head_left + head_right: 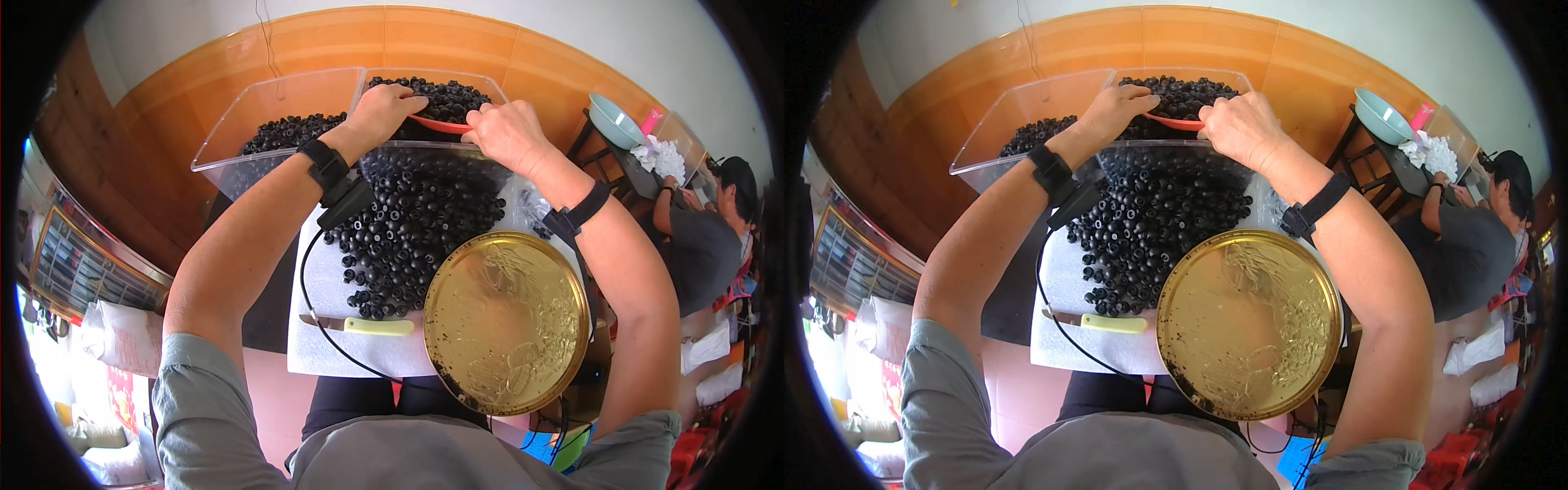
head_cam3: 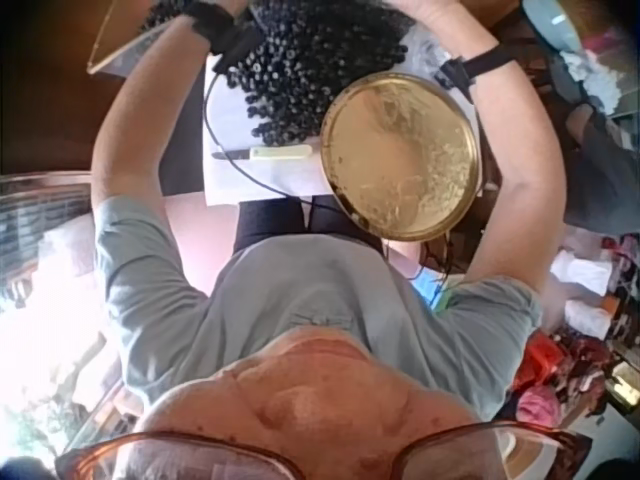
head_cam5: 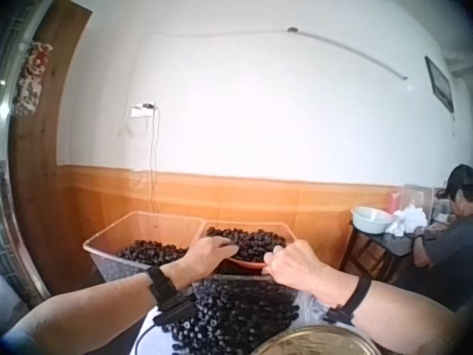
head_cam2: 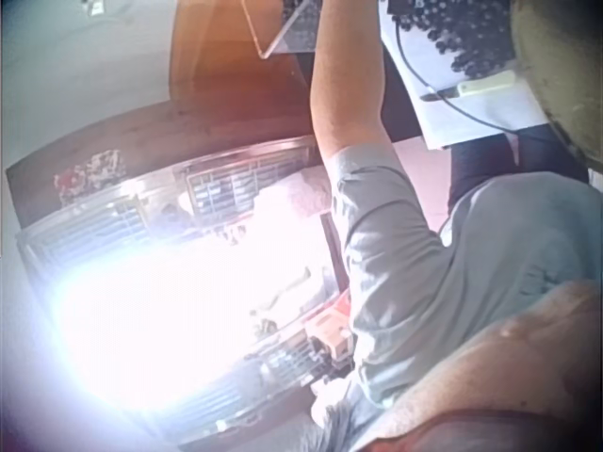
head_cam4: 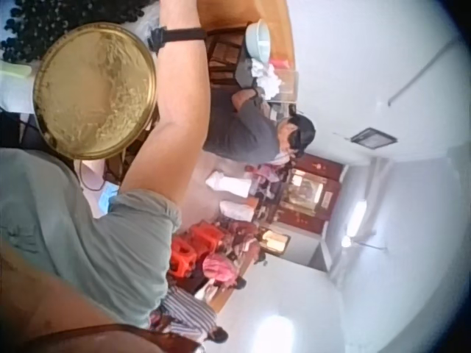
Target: Slicing small black round components with a knife and placing them into a plate.
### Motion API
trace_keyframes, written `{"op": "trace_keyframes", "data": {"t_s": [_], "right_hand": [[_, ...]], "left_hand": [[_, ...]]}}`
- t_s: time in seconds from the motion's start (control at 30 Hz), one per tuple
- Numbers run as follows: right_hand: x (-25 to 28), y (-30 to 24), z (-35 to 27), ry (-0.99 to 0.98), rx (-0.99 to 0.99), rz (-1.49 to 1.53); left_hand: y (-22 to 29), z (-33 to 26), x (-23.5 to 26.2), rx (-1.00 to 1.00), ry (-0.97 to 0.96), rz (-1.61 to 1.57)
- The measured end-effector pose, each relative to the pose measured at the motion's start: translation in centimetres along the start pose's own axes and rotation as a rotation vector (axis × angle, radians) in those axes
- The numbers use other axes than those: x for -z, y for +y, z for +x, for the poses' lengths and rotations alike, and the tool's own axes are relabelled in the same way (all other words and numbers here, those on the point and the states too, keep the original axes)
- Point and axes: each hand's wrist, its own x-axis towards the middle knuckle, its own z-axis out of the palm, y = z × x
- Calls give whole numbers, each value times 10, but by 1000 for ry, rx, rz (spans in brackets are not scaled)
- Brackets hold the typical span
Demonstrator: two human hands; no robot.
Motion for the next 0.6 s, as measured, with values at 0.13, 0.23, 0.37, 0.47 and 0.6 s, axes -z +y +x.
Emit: {"op": "trace_keyframes", "data": {"t_s": [0.13, 0.23, 0.37, 0.47, 0.6], "right_hand": [[3, 0, -12, 69, -21, -29], [13, -4, -18, 128, -24, -32], [35, -13, -32, 175, -38, -60], [58, -20, -47, 208, -53, -87], [90, -31, -78, 295, -18, -154]], "left_hand": [[31, -7, 20, 136, 49, -161], [47, -21, 29, 217, 151, -164], [78, -46, 47, 263, 160, -238], [93, -66, 52, 300, 135, -191], [101, -99, 44, 260, 323, -262]]}}
